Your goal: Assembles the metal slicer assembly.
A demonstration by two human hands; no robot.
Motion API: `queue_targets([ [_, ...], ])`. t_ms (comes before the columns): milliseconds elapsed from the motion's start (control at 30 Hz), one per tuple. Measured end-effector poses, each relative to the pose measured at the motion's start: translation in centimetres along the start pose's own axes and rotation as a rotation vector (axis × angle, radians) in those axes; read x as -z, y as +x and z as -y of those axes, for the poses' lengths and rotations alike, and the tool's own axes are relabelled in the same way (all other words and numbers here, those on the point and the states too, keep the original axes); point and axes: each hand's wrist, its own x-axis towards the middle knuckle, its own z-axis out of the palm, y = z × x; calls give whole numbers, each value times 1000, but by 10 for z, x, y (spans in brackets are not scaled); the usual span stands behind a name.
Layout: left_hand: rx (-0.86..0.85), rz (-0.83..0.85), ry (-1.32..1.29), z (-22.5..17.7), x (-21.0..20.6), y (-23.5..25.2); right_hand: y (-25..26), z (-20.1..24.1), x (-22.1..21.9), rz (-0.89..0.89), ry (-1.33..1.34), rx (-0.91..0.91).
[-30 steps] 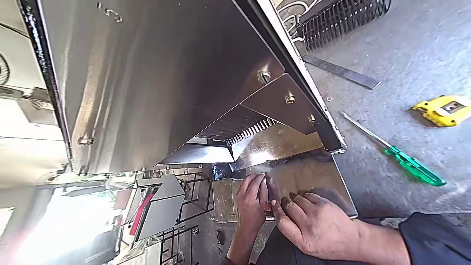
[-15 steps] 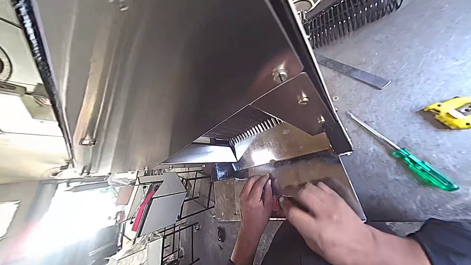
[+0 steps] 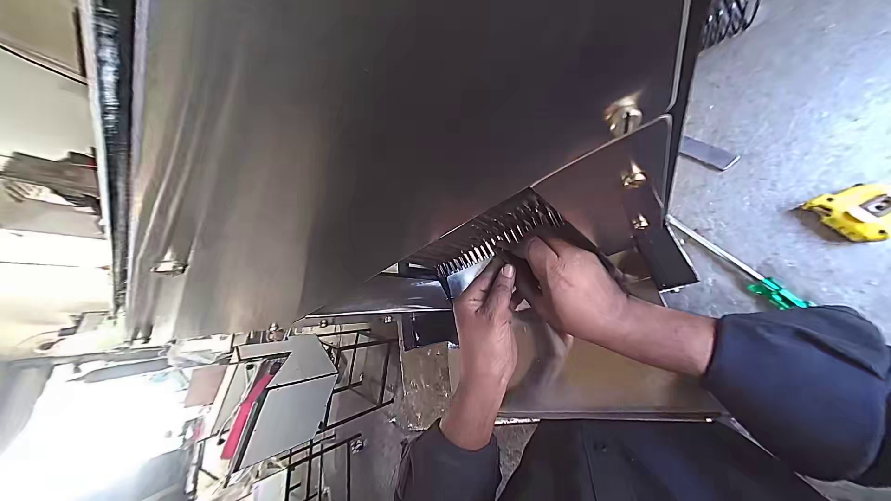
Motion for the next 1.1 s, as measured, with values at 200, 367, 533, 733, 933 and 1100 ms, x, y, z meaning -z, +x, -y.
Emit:
queue_targets([
  [200, -192, -103, 198, 10, -2, 24, 14, -3, -3, 41, 68, -26],
  [367, -457, -105, 672, 18, 1, 29, 13, -6, -10, 58, 41, -59],
  [533, -522, -165, 837, 16, -4, 33, 20, -6, -10, 131, 23, -82],
  [733, -375, -251, 439, -1, -2, 34, 30, 10, -10, 62, 124, -68],
  [933, -165, -226, 195, 11, -4, 39, 24, 2, -13, 206, 174, -232],
  [1100, -241, -266, 154, -10, -4, 33, 26, 11, -16, 11, 284, -137],
])
